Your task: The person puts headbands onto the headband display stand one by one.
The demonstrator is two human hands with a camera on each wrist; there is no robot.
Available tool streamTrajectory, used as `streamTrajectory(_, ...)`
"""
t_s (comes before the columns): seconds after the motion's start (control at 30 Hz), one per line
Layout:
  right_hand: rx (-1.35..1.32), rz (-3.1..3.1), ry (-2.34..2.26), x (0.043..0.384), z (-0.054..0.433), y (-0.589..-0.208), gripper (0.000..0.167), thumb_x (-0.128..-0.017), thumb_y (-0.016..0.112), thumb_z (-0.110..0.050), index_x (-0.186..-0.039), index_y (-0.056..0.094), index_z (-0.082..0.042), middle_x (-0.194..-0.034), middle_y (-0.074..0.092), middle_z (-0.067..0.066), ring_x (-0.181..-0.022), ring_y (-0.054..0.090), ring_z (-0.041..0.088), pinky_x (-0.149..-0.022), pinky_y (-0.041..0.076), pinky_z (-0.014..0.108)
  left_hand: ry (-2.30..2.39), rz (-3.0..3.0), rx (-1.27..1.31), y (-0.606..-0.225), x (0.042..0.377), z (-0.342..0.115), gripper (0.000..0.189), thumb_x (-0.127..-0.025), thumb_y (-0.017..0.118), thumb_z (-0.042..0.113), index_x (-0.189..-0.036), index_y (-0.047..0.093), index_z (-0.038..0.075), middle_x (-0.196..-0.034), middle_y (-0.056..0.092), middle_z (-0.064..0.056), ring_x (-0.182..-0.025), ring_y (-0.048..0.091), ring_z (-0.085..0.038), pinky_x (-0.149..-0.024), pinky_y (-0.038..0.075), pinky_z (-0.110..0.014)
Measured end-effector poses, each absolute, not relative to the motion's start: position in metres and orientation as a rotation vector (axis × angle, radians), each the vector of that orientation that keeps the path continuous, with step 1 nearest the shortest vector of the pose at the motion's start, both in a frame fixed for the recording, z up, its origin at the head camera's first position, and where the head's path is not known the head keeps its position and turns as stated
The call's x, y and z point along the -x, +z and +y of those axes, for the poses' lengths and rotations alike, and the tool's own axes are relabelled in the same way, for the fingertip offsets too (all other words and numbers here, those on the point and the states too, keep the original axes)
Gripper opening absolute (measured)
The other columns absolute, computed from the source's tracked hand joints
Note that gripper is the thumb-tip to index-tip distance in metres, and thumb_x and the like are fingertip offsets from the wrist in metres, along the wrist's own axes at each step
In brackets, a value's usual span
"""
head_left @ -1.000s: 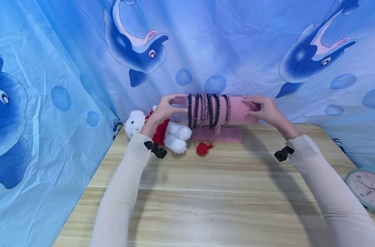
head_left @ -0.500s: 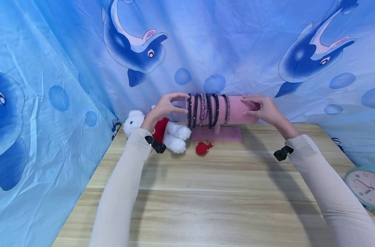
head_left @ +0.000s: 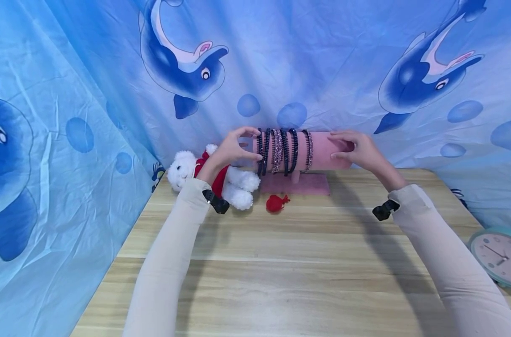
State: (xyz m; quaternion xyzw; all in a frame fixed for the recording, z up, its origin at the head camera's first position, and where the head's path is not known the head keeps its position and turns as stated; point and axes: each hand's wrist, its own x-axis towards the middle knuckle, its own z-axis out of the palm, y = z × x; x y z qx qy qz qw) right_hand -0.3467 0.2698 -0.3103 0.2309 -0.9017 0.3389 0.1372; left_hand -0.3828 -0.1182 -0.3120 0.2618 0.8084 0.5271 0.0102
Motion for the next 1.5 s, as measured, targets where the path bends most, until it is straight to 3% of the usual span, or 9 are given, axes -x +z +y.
streamTrajectory(0.4, -0.677, -2.597, 0.966, 0.347, 0.269, -0.311, 0.052, -0.081, 0.084, -0.004, -0.131, 0.068, -0.003, -0.146, 0.059, 0.018, -0.144, 0.043, 0.041, -0.127, 0.028, 0.055, 1.688, 2.599, -0.941, -0.320, 0.381, -0.105, 0.064, -0.073, 0.089, 0.004, -0.129, 0.059, 0.004, -0.137, 0.058, -0.014, -0.132, 0.053, -0.032, -0.117, 0.044, -0.048)
streamTrajectory(0.77, -0.669, -2.607, 0.957, 0.345, 0.270, -0.309, 0.053, -0.082, 0.084, -0.005, -0.132, 0.067, -0.004, -0.147, 0.057, 0.019, -0.144, 0.043, 0.042, -0.127, 0.028, 0.056, 1.714, 2.606, -0.948, -0.324, 0.382, -0.099, 0.064, -0.073, 0.089, 0.004, -0.131, 0.059, 0.004, -0.143, 0.056, -0.015, -0.135, 0.050, -0.034, -0.116, 0.046, -0.047)
streamTrajectory(1.03, -0.659, -2.618, 0.975, 0.343, 0.270, -0.309, 0.053, -0.083, 0.084, -0.006, -0.133, 0.067, -0.004, -0.149, 0.056, 0.018, -0.145, 0.041, 0.042, -0.127, 0.026, 0.056, 1.699, 2.613, -0.873, -0.324, 0.379, -0.097, 0.066, -0.074, 0.090, 0.007, -0.133, 0.060, 0.010, -0.144, 0.054, -0.011, -0.136, 0.048, -0.033, -0.116, 0.045, -0.050)
streamTrajectory(1.27, -0.664, -2.608, 0.989, 0.344, 0.271, -0.311, 0.053, -0.082, 0.084, -0.004, -0.133, 0.066, -0.003, -0.148, 0.056, 0.019, -0.146, 0.041, 0.041, -0.128, 0.026, 0.055, 1.648, 2.647, -0.947, -0.324, 0.378, -0.099, 0.066, -0.075, 0.088, 0.006, -0.134, 0.059, 0.006, -0.142, 0.058, -0.012, -0.135, 0.051, -0.032, -0.118, 0.045, -0.045)
streamTrajectory(1.5, -0.673, -2.591, 0.991, 0.344, 0.270, -0.311, 0.052, -0.082, 0.084, -0.004, -0.131, 0.067, -0.003, -0.146, 0.058, 0.020, -0.145, 0.042, 0.041, -0.127, 0.028, 0.055, 1.657, 2.650, -0.969, -0.326, 0.378, -0.104, 0.065, -0.076, 0.088, 0.007, -0.134, 0.059, 0.006, -0.144, 0.056, -0.013, -0.137, 0.049, -0.032, -0.118, 0.044, -0.049)
